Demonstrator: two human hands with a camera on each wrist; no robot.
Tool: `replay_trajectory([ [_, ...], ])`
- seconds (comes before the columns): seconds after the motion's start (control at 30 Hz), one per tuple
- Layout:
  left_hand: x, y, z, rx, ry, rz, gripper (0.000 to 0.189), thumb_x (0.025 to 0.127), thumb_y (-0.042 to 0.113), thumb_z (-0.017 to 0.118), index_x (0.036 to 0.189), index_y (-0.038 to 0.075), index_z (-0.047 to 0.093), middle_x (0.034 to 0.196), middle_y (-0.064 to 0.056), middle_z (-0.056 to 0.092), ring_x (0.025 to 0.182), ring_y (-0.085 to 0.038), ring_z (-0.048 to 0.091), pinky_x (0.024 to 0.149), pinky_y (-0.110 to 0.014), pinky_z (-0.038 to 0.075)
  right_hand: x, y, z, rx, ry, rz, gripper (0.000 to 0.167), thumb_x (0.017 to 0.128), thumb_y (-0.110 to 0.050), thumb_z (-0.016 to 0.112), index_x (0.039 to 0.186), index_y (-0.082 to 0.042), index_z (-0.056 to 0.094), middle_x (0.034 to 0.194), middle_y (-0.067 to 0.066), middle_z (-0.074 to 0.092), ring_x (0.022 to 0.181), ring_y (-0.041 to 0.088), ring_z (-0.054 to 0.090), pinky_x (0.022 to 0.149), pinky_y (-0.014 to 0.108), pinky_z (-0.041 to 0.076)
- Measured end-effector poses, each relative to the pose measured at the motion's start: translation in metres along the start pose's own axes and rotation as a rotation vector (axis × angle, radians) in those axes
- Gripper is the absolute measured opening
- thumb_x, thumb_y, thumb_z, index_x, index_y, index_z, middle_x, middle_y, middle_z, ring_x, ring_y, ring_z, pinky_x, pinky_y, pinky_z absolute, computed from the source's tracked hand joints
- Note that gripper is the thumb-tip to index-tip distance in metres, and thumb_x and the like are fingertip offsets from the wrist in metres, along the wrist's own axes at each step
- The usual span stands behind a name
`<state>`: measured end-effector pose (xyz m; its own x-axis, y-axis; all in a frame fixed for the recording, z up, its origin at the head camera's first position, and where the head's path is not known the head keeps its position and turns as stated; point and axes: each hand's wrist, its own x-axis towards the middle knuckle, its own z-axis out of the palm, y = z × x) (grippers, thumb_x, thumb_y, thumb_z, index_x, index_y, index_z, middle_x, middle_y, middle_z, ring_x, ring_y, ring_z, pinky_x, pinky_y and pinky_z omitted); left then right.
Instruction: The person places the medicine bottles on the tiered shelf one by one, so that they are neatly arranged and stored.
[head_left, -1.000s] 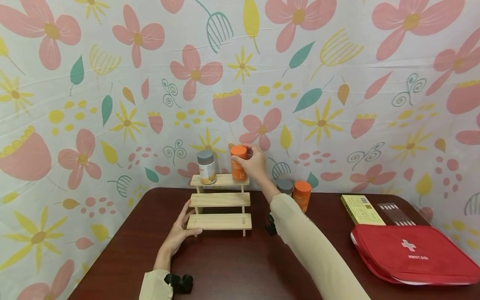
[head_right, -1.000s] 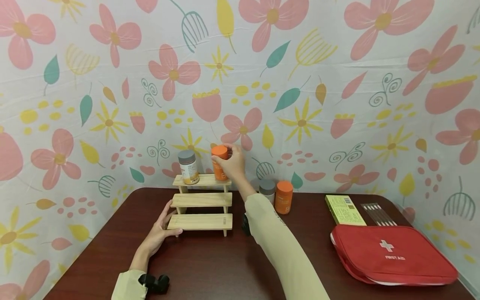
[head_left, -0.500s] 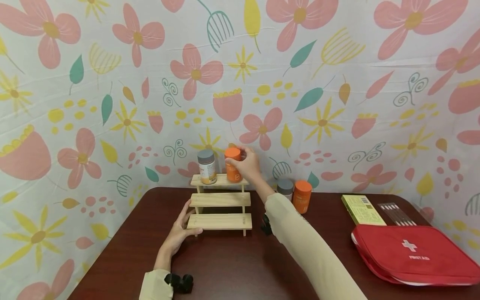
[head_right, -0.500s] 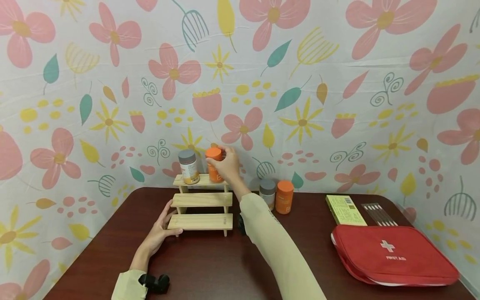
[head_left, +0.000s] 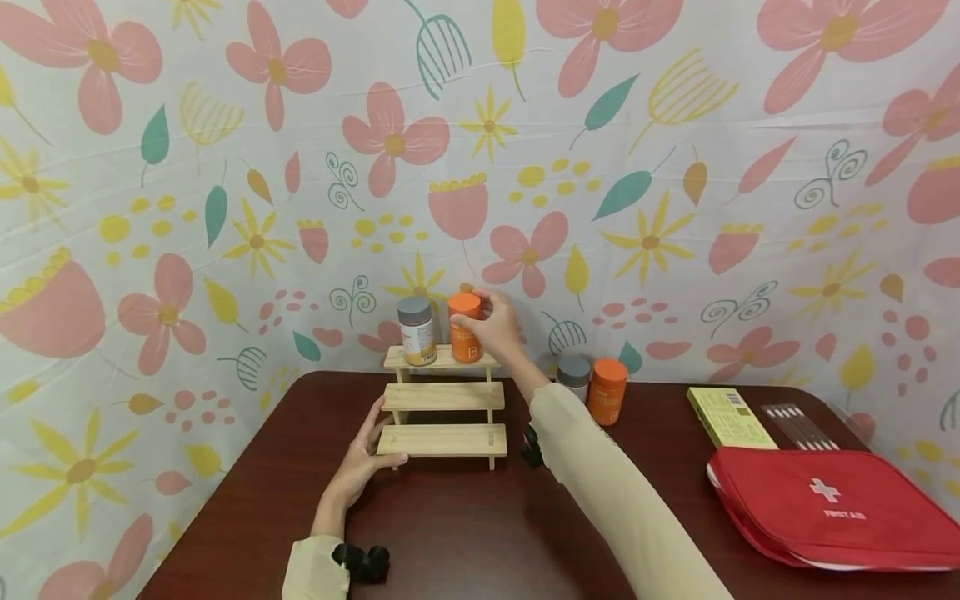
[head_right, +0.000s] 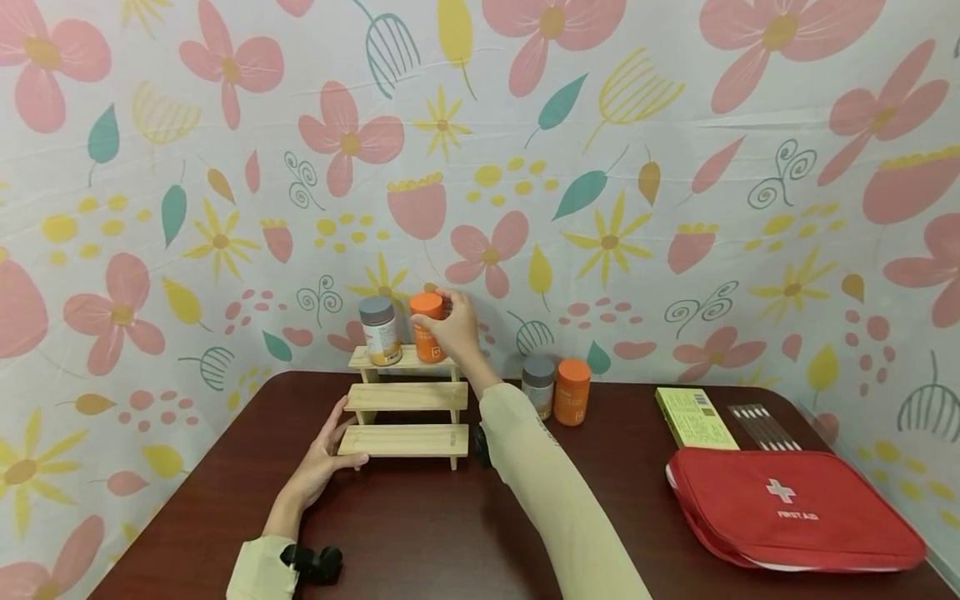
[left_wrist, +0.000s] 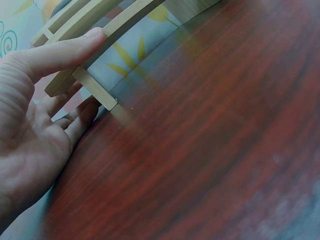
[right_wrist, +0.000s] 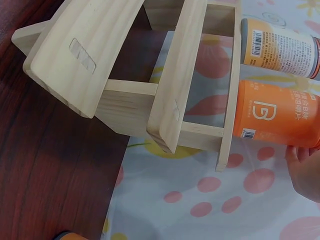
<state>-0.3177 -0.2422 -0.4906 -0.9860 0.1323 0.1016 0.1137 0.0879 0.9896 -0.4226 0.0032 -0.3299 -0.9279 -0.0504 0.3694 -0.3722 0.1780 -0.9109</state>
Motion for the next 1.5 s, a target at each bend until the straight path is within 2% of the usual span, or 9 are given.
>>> replay_trajectory([
  [0.1, 0.001, 0.001, 0.000, -0.001, -0.002, 0.006, 0.107, 0.081, 0.000, 0.075, 0.158, 0.030, 0.008, 0.160, -0.019, 0.026, 0.101, -0.014, 0.058, 0.066, -0.028, 0.051, 0.000, 0.000, -0.001, 0.003, -0.003, -0.012, 0.063, 0.084, -0.015, 0.077, 0.138, -0.001, 0.048, 0.135, 0.019, 0.055, 0.127, 0.032, 0.054, 0.107, 0.040, 0.044],
  [0.3, 0.001, 0.001, 0.002, -0.007, 0.007, -0.019, 0.107, 0.080, 0.000, 0.076, 0.157, 0.036, 0.011, 0.160, -0.016, 0.028, 0.103, -0.018, 0.057, 0.067, -0.029, 0.051, -0.002, 0.004, -0.002, 0.004, 0.002, -0.025, 0.065, 0.084, -0.014, 0.077, 0.140, 0.000, 0.046, 0.135, 0.019, 0.054, 0.127, 0.032, 0.053, 0.108, 0.040, 0.044],
  [0.53, -0.002, 0.000, 0.000, -0.015, 0.012, -0.024, 0.107, 0.080, 0.000, 0.076, 0.157, 0.037, 0.010, 0.160, -0.015, 0.026, 0.103, -0.017, 0.057, 0.067, -0.030, 0.051, -0.006, 0.014, -0.005, -0.038, -0.035, 0.000, 0.072, 0.082, -0.015, 0.079, 0.143, -0.004, 0.042, 0.133, 0.018, 0.055, 0.119, 0.034, 0.058, 0.103, 0.046, 0.046],
  [0.73, -0.003, 0.000, -0.003, -0.017, -0.003, -0.021, 0.108, 0.081, 0.001, 0.076, 0.157, 0.036, 0.008, 0.161, -0.017, 0.023, 0.098, -0.014, 0.060, 0.067, -0.030, 0.051, -0.014, 0.026, -0.013, -0.019, -0.050, -0.011, 0.071, 0.082, -0.013, 0.078, 0.142, 0.000, 0.042, 0.133, 0.021, 0.053, 0.123, 0.036, 0.053, 0.106, 0.044, 0.045],
  [0.9, -0.003, 0.000, -0.003, -0.012, -0.001, -0.015, 0.107, 0.081, 0.001, 0.076, 0.157, 0.036, 0.008, 0.161, -0.016, 0.024, 0.101, -0.013, 0.059, 0.067, -0.029, 0.050, -0.025, 0.034, -0.020, -0.017, -0.065, -0.011, 0.069, 0.084, -0.012, 0.077, 0.142, 0.000, 0.041, 0.136, 0.021, 0.051, 0.128, 0.036, 0.049, 0.108, 0.049, 0.041],
  [1.03, -0.003, -0.001, -0.001, -0.013, -0.012, -0.019, 0.107, 0.081, 0.001, 0.076, 0.158, 0.035, 0.008, 0.161, -0.017, 0.023, 0.101, -0.015, 0.058, 0.067, -0.030, 0.051, -0.037, 0.040, -0.026, -0.005, -0.045, -0.022, 0.068, 0.083, -0.010, 0.077, 0.142, 0.000, 0.043, 0.135, 0.025, 0.051, 0.127, 0.040, 0.048, 0.106, 0.051, 0.041],
  [1.2, -0.005, -0.001, 0.000, -0.018, -0.008, -0.012, 0.107, 0.081, 0.001, 0.076, 0.157, 0.036, 0.009, 0.161, -0.017, 0.024, 0.100, -0.015, 0.058, 0.066, -0.029, 0.051, -0.053, 0.043, -0.035, -0.046, 0.003, -0.069, 0.064, 0.083, -0.010, 0.077, 0.138, 0.003, 0.046, 0.130, 0.028, 0.054, 0.122, 0.040, 0.052, 0.105, 0.051, 0.043],
  [1.33, -0.003, -0.001, 0.000, -0.013, -0.009, -0.008, 0.106, 0.082, 0.001, 0.075, 0.157, 0.037, 0.010, 0.161, -0.017, 0.024, 0.102, -0.016, 0.058, 0.066, -0.029, 0.051, -0.064, 0.042, -0.050, -0.020, 0.041, -0.097, 0.060, 0.084, -0.009, 0.076, 0.136, 0.005, 0.048, 0.128, 0.029, 0.055, 0.120, 0.042, 0.053, 0.105, 0.052, 0.043],
  [1.5, -0.002, 0.000, -0.001, -0.003, -0.010, -0.011, 0.106, 0.082, 0.002, 0.075, 0.157, 0.037, 0.009, 0.161, -0.017, 0.023, 0.103, -0.016, 0.057, 0.067, -0.030, 0.050, -0.078, 0.034, -0.073, -0.024, 0.057, -0.086, 0.061, 0.086, -0.007, 0.074, 0.138, 0.005, 0.045, 0.130, 0.028, 0.052, 0.123, 0.042, 0.050, 0.106, 0.052, 0.042],
])
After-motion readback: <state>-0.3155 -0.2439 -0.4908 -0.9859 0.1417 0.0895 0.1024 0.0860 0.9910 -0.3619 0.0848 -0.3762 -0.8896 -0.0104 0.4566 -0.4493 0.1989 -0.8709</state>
